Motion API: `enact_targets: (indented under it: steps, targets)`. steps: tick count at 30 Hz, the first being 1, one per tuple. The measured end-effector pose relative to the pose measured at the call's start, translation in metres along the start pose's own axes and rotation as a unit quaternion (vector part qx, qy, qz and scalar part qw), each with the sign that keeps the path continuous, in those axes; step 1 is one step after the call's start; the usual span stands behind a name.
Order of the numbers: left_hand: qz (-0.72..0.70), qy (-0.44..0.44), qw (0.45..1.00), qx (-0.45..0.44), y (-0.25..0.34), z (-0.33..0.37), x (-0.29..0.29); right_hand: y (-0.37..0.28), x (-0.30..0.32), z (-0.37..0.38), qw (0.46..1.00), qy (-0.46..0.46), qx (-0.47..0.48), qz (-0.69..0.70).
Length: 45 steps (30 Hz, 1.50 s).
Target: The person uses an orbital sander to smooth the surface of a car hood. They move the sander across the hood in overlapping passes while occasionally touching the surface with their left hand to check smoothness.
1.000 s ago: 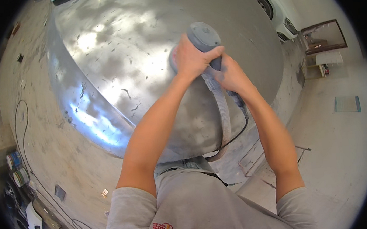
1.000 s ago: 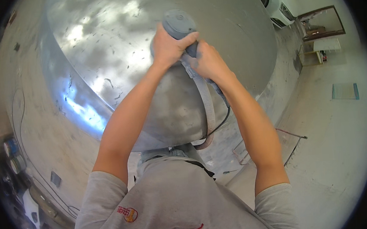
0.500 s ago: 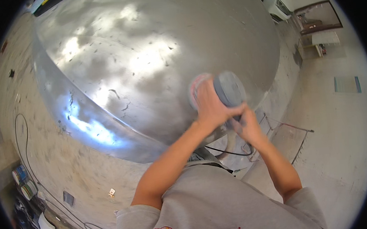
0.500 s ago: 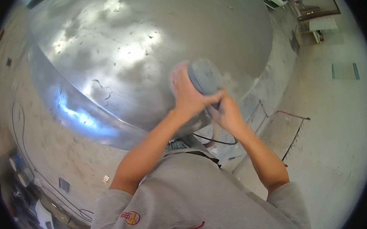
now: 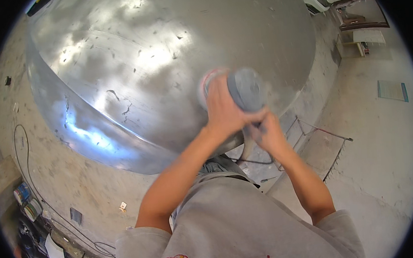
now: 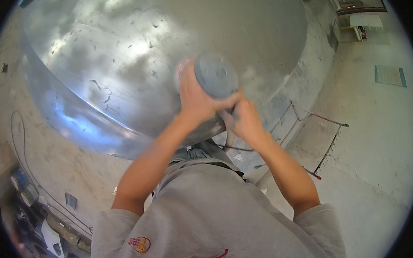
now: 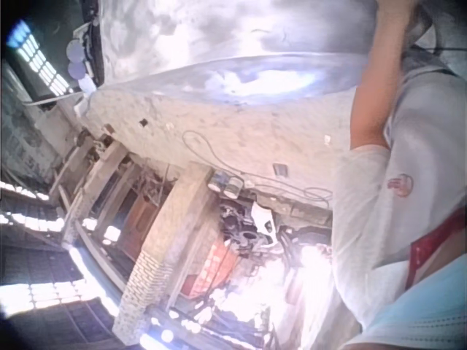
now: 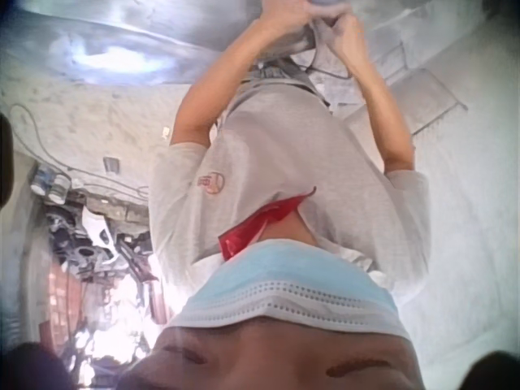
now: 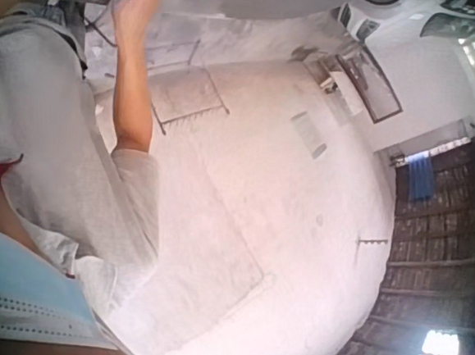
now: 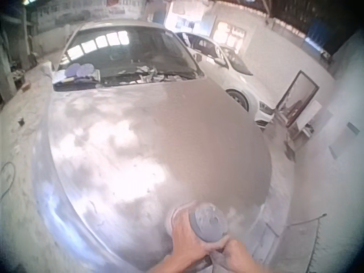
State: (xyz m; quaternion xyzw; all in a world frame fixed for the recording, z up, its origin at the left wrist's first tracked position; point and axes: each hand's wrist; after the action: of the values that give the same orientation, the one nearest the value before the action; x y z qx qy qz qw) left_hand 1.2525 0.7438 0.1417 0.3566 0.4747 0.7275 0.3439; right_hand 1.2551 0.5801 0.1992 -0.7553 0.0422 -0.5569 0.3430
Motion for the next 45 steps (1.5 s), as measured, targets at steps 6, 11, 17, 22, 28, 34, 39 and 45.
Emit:
enact_targets:
  steps: [6,11,17,22,28,34,39,45]
  targets:
    - [-0.052,-0.118,0.991,0.044,-0.022,0.124,0.002,-0.015,0.012,0.104,0.990,0.123,0.069,0.020]
    - [-0.040,-0.142,0.987,0.066,-0.008,0.143,0.022,-0.027,0.012,0.122,0.955,-0.090,-0.099,0.264]
    - [-0.095,-0.068,0.993,-0.005,-0.018,0.109,0.027,-0.024,-0.003,0.116,0.980,0.031,0.045,0.190]
    - [-0.091,-0.151,0.984,0.012,-0.022,0.163,0.002,-0.016,0.011,0.137,0.980,0.030,-0.090,0.173]
    - [-0.088,-0.050,0.994,-0.028,-0.017,0.114,0.012,-0.022,0.002,0.123,0.993,0.034,-0.022,0.111]
    - [-0.064,-0.064,0.996,-0.016,-0.018,0.141,0.015,-0.031,0.008,0.132,0.995,0.052,-0.049,0.072]
    - [-0.067,-0.047,0.996,0.043,-0.014,0.112,0.007,-0.026,0.023,0.111,0.999,0.043,0.003,0.011]
    - [-0.032,-0.034,0.999,-0.005,-0.014,-0.022,0.018,-0.014,0.007,0.003,0.979,-0.116,-0.141,0.096]
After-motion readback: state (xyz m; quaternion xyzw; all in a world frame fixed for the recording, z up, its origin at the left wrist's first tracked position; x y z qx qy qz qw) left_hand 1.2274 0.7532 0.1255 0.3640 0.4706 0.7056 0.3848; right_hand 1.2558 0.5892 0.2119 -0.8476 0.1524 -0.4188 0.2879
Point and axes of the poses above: each hand's wrist, its own z-axis towards the middle knuckle, its own x-axis out of the back of the hand, y = z × x, and after that the axes turned 2 degrees about -z, right-handed
